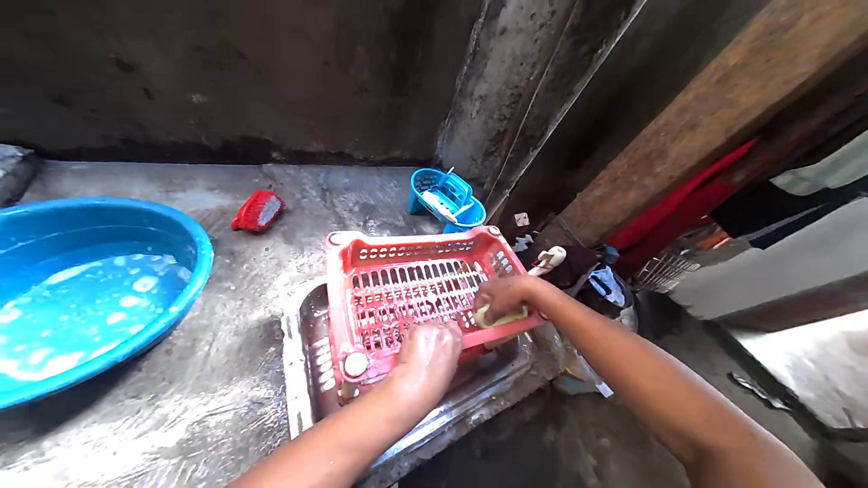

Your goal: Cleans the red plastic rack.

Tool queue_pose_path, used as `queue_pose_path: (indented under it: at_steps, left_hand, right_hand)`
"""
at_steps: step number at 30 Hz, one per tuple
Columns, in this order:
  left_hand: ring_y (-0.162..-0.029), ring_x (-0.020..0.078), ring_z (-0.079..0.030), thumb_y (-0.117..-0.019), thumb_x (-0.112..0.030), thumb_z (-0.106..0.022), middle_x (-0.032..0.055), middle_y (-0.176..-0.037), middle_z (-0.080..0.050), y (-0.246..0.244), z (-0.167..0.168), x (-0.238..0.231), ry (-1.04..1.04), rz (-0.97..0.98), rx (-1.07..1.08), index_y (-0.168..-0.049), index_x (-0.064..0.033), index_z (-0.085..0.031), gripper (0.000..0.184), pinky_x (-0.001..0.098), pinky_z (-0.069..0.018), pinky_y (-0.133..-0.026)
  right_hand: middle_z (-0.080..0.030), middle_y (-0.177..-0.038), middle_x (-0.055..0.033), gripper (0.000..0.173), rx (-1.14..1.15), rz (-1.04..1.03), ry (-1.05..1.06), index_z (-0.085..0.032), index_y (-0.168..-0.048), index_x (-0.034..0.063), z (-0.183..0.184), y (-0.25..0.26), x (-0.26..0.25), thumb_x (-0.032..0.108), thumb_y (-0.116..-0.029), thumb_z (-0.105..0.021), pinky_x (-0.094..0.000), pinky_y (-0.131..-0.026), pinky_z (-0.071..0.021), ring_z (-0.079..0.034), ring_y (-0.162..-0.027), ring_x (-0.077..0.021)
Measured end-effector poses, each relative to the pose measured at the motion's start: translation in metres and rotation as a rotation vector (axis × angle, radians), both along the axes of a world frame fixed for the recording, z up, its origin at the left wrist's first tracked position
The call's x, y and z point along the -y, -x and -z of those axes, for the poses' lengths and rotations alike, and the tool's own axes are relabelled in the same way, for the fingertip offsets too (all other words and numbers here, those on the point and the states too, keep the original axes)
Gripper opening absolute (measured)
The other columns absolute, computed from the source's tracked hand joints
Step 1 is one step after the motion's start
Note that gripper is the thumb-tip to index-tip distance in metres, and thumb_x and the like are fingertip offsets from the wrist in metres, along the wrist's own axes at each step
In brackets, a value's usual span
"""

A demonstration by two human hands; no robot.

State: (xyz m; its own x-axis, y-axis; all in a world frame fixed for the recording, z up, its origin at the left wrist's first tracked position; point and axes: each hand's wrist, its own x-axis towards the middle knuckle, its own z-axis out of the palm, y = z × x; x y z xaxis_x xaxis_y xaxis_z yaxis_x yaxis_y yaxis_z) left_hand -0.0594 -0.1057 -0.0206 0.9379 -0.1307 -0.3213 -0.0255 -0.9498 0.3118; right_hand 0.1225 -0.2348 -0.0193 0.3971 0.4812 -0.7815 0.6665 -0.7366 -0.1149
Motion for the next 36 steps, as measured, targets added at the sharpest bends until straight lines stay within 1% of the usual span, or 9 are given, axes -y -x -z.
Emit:
queue_pose_path:
  at_steps: [8, 11, 15, 17, 19, 23, 26, 31, 36]
  left_hand:
    - [-0.105, 0.0427, -0.069, -0.103, 0.003, -0.04, 0.0269, -0.112, -0.069, 0.007, 0.008, 0.0, 0.006, 0.02, 0.147, -0.119, 0.0092, -0.061, 0.027, 0.0538, -0.0555, -0.085]
    - [-0.106, 0.0447, -0.067, -0.1012, 0.005, -0.042, 0.0289, -0.115, -0.066, 0.018, 0.004, -0.013, -0.054, 0.053, 0.174, -0.123, 0.0098, -0.059, 0.028, 0.0537, -0.0541, -0.086]
    - [-0.106, 0.046, -0.066, -0.0985, 0.007, -0.047, 0.0297, -0.109, -0.068, 0.041, 0.009, -0.051, -0.164, 0.034, 0.233, -0.116, 0.0123, -0.062, 0.024, 0.0583, -0.0471, -0.098]
    - [-0.075, 0.0352, -0.073, -0.0907, 0.003, -0.059, 0.0196, -0.078, -0.07, 0.046, 0.039, -0.06, -0.211, 0.025, 0.63, -0.09, 0.0047, -0.07, 0.011, 0.0459, -0.0578, -0.068]
    - [-0.064, 0.0308, -0.071, -0.0847, 0.002, -0.066, 0.0157, -0.068, -0.067, 0.046, 0.05, -0.061, -0.239, 0.014, 0.83, -0.08, 0.002, -0.07, 0.006, 0.0402, -0.056, -0.055]
    - [-0.064, 0.0304, -0.071, -0.0835, 0.003, -0.066, 0.0154, -0.067, -0.066, 0.043, 0.054, -0.058, -0.228, -0.006, 0.899, -0.078, 0.0019, -0.069, 0.007, 0.0397, -0.0548, -0.052]
    - [-0.055, 0.0243, -0.065, -0.0848, -0.001, -0.06, 0.0099, -0.062, -0.061, 0.037, 0.073, -0.065, -0.173, 0.042, 1.208, -0.071, -0.0028, -0.065, 0.014, 0.0338, -0.0499, -0.046]
    - [-0.065, 0.0186, -0.065, -0.1018, -0.036, -0.056, 0.0032, -0.07, -0.068, 0.037, 0.094, -0.083, 0.084, 0.119, 1.391, -0.091, -0.0075, -0.077, 0.037, 0.0307, -0.0532, -0.066]
    - [-0.061, 0.0187, -0.063, -0.1039, -0.03, -0.054, 0.0044, -0.066, -0.066, 0.032, 0.095, -0.082, 0.101, 0.16, 1.46, -0.086, -0.0051, -0.075, 0.037, 0.0296, -0.0511, -0.06]
  right_hand:
    - [-0.064, -0.09, -0.0063, 0.018, -0.22, 0.151, -0.745, -0.066, -0.107, -0.0056, 0.026, 0.049, -0.09, 0.01, -0.0998, -0.06, -0.0275, -0.076, -0.05, -0.058, -0.078, -0.0061]
    - [-0.071, -0.103, -0.0218, 0.019, 0.207, 0.083, -0.804, -0.071, -0.11, -0.0075, 0.002, 0.018, -0.07, 0.003, -0.0968, -0.063, -0.0503, -0.09, -0.0537, -0.069, -0.095, -0.031]
    - [-0.066, -0.118, -0.0315, 0.032, 0.63, 0.277, -0.336, -0.061, -0.129, -0.0028, 0.024, -0.024, -0.021, 0.009, -0.0995, -0.06, -0.0689, -0.095, -0.0472, -0.063, -0.114, -0.0513]
    - [-0.063, -0.125, -0.0313, 0.039, 0.607, 0.372, -0.202, -0.054, -0.137, -0.0019, 0.036, -0.018, -0.034, 0.011, -0.1004, -0.059, -0.0682, -0.096, -0.0465, -0.06, -0.119, -0.0509]
    - [-0.063, -0.126, -0.0303, 0.04, 0.506, 0.332, -0.235, -0.053, -0.14, 0.0003, 0.039, 0.0, -0.053, 0.013, -0.1026, -0.055, -0.066, -0.098, -0.0465, -0.06, -0.12, -0.049]
    - [-0.065, -0.114, -0.033, 0.03, 0.112, -0.063, -0.435, -0.061, -0.126, -0.0069, 0.024, 0.065, -0.091, 0.009, -0.1024, -0.054, -0.0664, -0.095, -0.0457, -0.063, -0.111, -0.0501]
    - [-0.064, -0.097, -0.0258, 0.021, -0.049, -0.23, -0.566, -0.064, -0.109, -0.0099, 0.011, 0.065, -0.113, 0.009, -0.0993, -0.063, -0.0556, -0.082, -0.0474, -0.062, -0.09, -0.0368]
    - [-0.071, -0.113, -0.0222, 0.025, 0.336, -0.23, -0.822, -0.072, -0.117, -0.0013, 0.029, 0.045, -0.16, 0.005, -0.0983, -0.056, -0.0563, -0.099, -0.05, -0.067, -0.111, -0.0384]
    - [-0.068, -0.112, -0.0262, 0.022, 0.129, -0.144, -0.697, -0.068, -0.113, -0.0062, 0.035, 0.067, -0.166, 0.002, -0.096, -0.056, -0.0595, -0.096, -0.047, -0.064, -0.11, -0.0414]
